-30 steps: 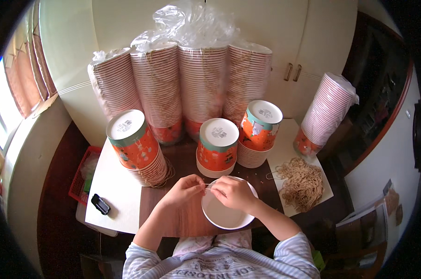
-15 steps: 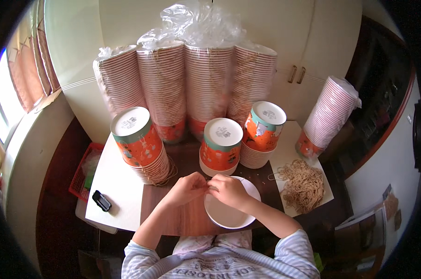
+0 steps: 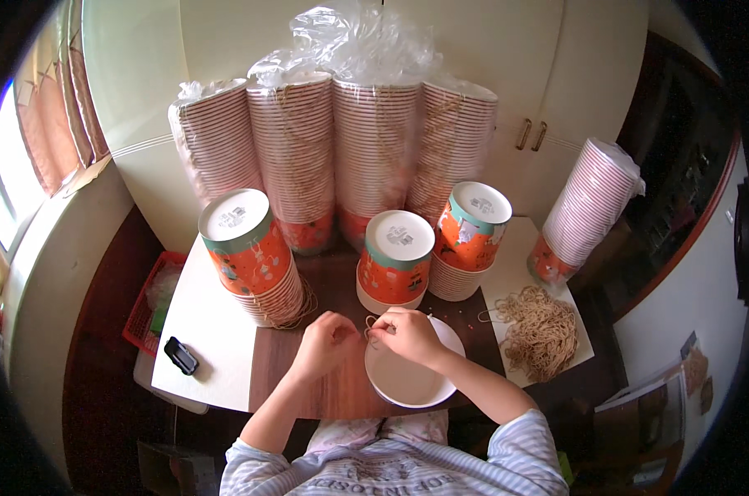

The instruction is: Placing rubber bands around paper buckets and stacking them for packaging.

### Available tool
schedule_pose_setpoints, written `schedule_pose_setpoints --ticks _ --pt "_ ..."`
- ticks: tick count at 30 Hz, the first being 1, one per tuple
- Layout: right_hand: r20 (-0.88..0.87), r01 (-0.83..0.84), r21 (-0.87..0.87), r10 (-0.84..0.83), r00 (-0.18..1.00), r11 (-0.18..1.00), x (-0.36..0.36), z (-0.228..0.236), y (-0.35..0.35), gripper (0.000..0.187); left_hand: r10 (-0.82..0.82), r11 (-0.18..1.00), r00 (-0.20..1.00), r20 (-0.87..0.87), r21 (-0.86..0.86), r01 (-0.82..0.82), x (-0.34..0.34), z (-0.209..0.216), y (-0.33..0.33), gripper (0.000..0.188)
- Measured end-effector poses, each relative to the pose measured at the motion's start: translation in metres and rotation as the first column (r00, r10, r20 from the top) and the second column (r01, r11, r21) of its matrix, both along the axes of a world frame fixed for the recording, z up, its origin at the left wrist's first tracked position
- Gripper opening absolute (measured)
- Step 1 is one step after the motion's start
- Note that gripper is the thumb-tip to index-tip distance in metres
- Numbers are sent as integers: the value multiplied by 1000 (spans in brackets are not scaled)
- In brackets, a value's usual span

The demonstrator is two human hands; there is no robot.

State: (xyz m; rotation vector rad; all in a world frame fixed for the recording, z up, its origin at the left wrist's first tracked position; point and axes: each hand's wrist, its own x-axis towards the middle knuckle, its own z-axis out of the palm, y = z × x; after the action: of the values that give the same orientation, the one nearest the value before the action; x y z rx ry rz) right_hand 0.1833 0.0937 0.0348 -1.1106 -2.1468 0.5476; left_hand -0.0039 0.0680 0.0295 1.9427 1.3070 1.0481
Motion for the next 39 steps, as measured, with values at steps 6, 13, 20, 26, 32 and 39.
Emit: schedule_pose_setpoints --ticks 6,13,20,26,32,39 --pt "-115 -27 -174 7 993 984 -3 3 -1 14 87 996 996 -20 21 -87 18 -9 -8 17" --pt "-127 -53 -152 33 991 987 0 -2 1 13 211 956 951 -224 251 -153 19 -7 -8 12" --pt "-121 -58 -184 36 992 981 0 -1 2 12 168 971 985 -50 180 -157 19 -12 -6 10" --pt "-119 -61 -181 40 992 981 1 -2 2 13 40 990 925 377 -137 13 15 -29 3 12" --pt "-101 -53 -197 33 994 979 0 -1 2 15 15 964 832 554 -228 134 14 -31 7 15" --pt "-71 -53 -210 39 997 976 -1 4 0 15 -18 973 880 474 -195 125 17 -28 8 10"
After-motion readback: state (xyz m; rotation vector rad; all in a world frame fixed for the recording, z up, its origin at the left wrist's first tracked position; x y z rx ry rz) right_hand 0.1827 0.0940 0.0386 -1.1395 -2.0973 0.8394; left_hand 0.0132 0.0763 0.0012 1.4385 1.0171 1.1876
